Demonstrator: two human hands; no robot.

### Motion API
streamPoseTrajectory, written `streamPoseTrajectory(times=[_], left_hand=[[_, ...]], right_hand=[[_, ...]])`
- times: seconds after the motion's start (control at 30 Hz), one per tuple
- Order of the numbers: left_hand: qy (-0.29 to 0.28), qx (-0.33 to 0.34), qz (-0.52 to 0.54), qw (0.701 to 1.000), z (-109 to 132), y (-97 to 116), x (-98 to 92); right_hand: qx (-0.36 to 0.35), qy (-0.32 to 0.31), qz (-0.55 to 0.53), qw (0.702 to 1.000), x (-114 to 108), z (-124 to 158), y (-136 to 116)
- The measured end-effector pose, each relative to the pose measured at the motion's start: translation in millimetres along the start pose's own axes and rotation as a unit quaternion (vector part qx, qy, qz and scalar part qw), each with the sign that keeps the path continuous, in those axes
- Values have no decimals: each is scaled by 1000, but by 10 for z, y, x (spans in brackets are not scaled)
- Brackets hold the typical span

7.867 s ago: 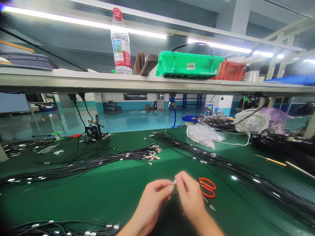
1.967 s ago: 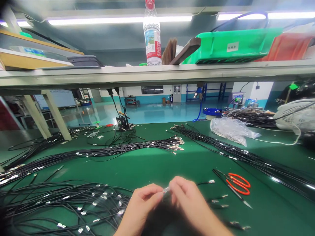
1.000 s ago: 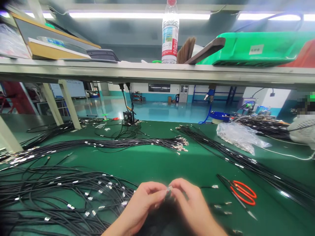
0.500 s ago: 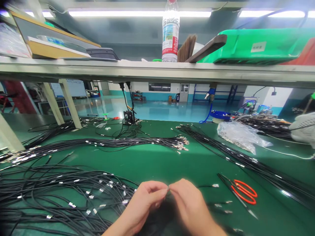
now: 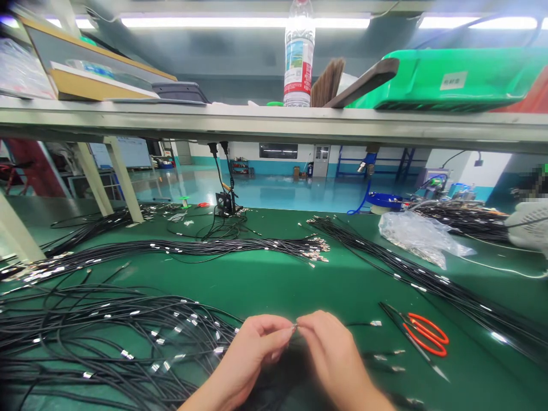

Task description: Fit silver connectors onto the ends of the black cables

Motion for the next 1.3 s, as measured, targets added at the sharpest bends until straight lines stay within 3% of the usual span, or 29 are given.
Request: streamPoseTrajectory(times=[0.4,0.7,0.8,0.9,0.97,1.03,1.13,1.3], left_hand=[[-22,-3,-5,1000,28,47,35],[-10,5,-15,1000,28,73,23],[22,59,-71,996,20,135,5],[39,181,-191,964,51,255,19],[32,229,-250,940,82,304,47],[18,229,-272,935,97,314,67],[2,193,-259,947,91,293,70],[-24,109,-185,976,54,208,51]], right_hand=[[47,-10,-4,999,10,2,82],[26,-33,9,999,-23,-17,54],[-9,-37,29,999,-55,-31,27],[-17,-51,27,998,-76,-54,-33],[37,-56,-3,998,-82,-73,-58],[133,-70,-63,987,-68,-81,-61],[260,-96,-186,943,-12,-72,-65],[347,-90,-322,876,57,-57,-60]])
Point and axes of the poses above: each hand's wrist, its own z-axis away from the middle knuckle, its own x-axis out of the palm, y = z × x, the point moved 4 cm from there along -z, towards the middle knuckle, and after that the axes turned 8 degrees about y, right-handed, at the moved point
